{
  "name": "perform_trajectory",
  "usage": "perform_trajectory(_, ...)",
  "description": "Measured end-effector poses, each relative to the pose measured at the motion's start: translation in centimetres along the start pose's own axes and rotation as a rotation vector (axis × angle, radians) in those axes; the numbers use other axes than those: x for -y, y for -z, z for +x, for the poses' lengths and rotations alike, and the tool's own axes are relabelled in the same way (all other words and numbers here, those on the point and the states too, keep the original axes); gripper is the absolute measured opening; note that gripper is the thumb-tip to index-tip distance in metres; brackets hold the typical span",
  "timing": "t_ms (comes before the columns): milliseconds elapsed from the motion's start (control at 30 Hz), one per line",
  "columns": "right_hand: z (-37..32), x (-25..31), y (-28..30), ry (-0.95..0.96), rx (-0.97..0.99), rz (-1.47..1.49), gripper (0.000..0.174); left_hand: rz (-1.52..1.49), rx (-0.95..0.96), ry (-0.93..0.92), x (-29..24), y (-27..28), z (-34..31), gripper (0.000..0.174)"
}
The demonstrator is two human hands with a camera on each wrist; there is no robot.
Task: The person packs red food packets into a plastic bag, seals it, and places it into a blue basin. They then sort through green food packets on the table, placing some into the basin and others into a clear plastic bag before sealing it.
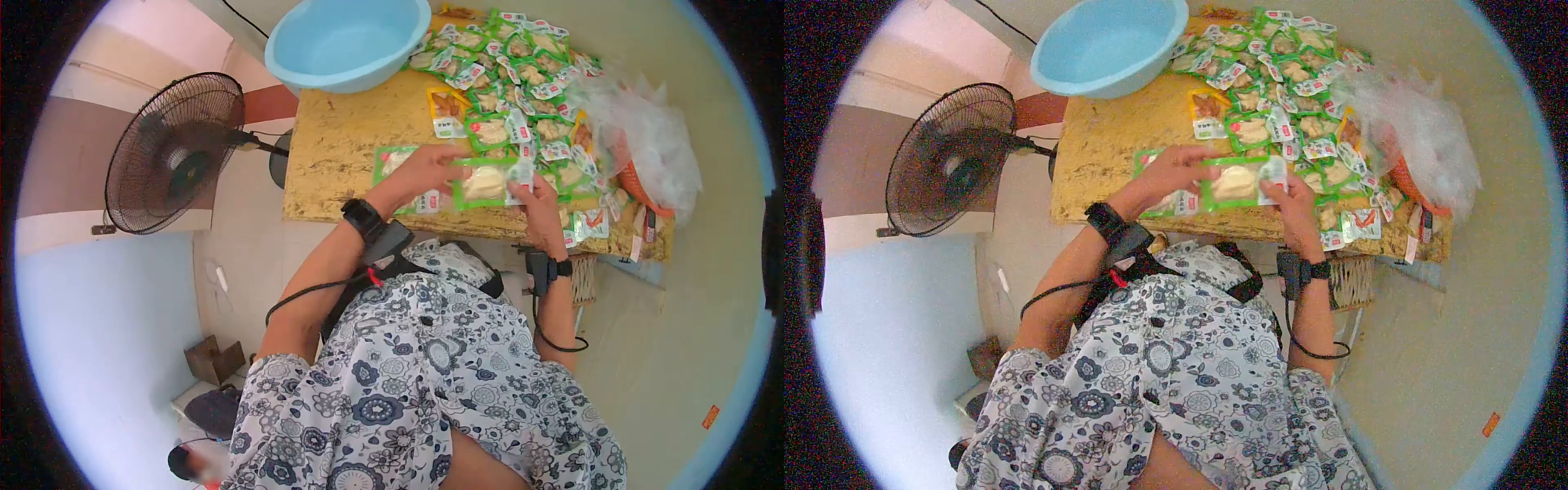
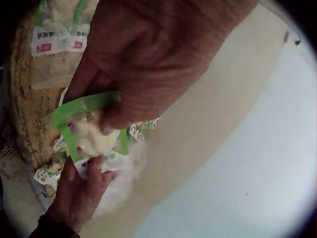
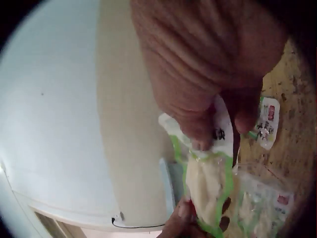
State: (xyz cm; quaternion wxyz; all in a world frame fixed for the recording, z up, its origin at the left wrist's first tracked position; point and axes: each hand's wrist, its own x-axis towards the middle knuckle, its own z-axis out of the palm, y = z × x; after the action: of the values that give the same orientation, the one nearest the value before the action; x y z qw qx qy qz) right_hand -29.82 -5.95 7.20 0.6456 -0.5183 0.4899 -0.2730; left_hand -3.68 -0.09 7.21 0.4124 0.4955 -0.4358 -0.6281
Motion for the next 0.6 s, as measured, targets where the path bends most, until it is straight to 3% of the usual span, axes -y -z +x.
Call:
perform_trajectory(67,0.6,-1.9,1.4,0.062,-0.132,0.120,0.023,-0.012,-0.185,-0.130,1.6,0.7,1.2,0.040)
perform_trajectory(167,0.2,-4.1,3.6,0.075,-0.278,0.078,0.021,0.517,-0.398,-0.129,1.9,1.7,1.9,0.037)
perform_trajectory(267,-0.8,-5.8,4.4,0.049,-0.286,0.032,0.024,0.859,-0.330,-0.016,1.3,0.4,0.7,0.046)
perform_trajectory(467,-0.4,-8.0,1.2,-0.064,-0.242,0.242,0.026,1.103,-0.138,0.121,3.5,-2.0,1.7,0.060)
perform_trajectory(600,-0.2,-7.7,-0.6,-0.011,-0.210,0.255,0.027,1.072,-0.129,0.109,4.7,-1.9,2.1,0.044)
